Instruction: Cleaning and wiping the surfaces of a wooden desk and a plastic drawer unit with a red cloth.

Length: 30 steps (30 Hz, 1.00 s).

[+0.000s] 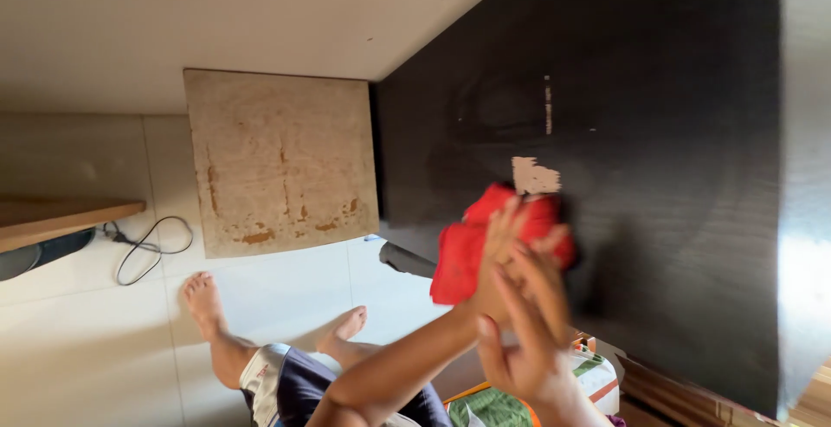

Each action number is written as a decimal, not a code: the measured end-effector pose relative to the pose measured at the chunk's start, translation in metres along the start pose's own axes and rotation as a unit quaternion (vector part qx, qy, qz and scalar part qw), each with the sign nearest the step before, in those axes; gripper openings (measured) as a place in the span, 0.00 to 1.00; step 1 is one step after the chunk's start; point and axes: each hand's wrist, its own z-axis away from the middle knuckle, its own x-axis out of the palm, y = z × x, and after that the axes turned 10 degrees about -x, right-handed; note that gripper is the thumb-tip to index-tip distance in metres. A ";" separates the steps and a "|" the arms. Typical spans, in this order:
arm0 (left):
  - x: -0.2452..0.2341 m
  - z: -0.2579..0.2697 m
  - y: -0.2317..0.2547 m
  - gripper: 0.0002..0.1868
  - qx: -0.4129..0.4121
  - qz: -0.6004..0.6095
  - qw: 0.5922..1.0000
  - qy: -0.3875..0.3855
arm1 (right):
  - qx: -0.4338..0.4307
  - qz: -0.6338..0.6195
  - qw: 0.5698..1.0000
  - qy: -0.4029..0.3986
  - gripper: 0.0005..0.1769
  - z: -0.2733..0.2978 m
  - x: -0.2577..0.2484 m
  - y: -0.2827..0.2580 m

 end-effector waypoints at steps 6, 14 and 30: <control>0.005 -0.108 -0.119 0.24 0.024 -0.024 0.998 0.062 | -0.024 0.014 0.995 0.095 0.23 0.002 0.020 0.023; -0.002 0.024 -0.206 0.28 -0.173 0.009 0.977 0.124 | -0.019 0.032 0.996 0.081 0.15 0.008 0.046 0.033; -0.007 -0.077 -0.417 0.31 -0.311 -0.021 0.937 0.156 | 0.156 -0.178 0.971 -0.038 0.17 0.066 0.179 0.048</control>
